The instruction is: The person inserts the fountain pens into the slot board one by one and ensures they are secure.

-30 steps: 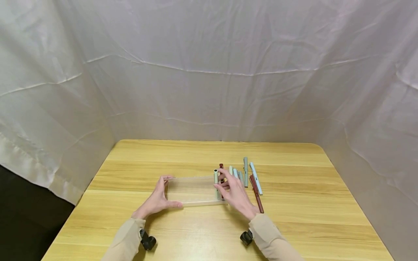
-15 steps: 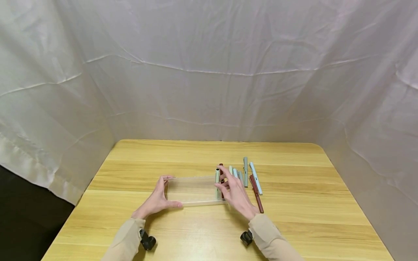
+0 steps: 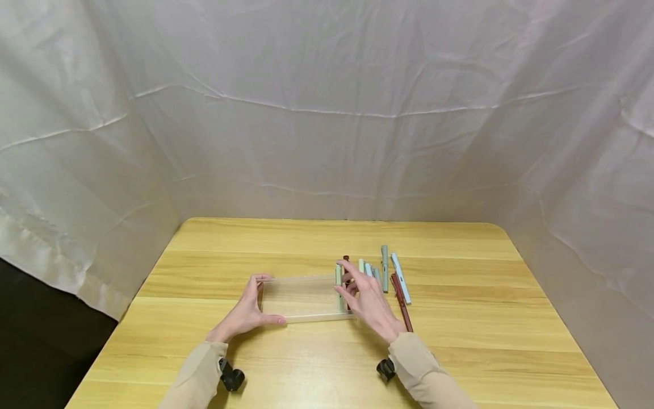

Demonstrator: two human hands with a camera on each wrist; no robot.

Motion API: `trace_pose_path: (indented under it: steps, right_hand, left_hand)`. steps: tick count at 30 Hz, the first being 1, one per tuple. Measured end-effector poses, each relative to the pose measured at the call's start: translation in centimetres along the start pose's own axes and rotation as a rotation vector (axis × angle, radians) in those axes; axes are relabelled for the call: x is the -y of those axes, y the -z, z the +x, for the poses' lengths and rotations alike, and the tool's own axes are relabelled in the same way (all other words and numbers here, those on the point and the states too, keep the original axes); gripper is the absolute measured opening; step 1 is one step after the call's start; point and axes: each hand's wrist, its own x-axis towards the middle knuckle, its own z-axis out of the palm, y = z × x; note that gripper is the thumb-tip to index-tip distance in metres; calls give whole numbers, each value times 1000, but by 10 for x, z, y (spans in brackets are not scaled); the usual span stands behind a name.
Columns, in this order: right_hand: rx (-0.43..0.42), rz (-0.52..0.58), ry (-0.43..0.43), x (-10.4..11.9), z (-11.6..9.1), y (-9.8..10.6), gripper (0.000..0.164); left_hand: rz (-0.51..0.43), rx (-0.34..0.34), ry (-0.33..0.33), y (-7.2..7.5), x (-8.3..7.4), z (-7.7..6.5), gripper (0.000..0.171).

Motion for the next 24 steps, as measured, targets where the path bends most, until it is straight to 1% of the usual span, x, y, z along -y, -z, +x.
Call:
trace_pose_path:
  steps: [6, 8, 11, 14, 24]
  right_hand:
    - [-41, -28, 35, -2, 3, 1, 57]
    - [-48, -49, 31, -2, 4, 1, 59]
    - [-43, -78, 5, -3, 5, 2, 60]
    - [-26, -84, -17, -3, 7, 2, 60]
    - [7, -75, -41, -6, 11, 4, 59]
  left_hand:
    - [-1, 1, -3, 0, 0, 1, 103]
    - [2, -2, -4, 0, 0, 1, 103]
    - [7, -3, -7, 0, 1, 1, 104]
    - [16, -2, -7, 0, 2, 1, 105]
    - [25, 3, -4, 0, 3, 1, 106]
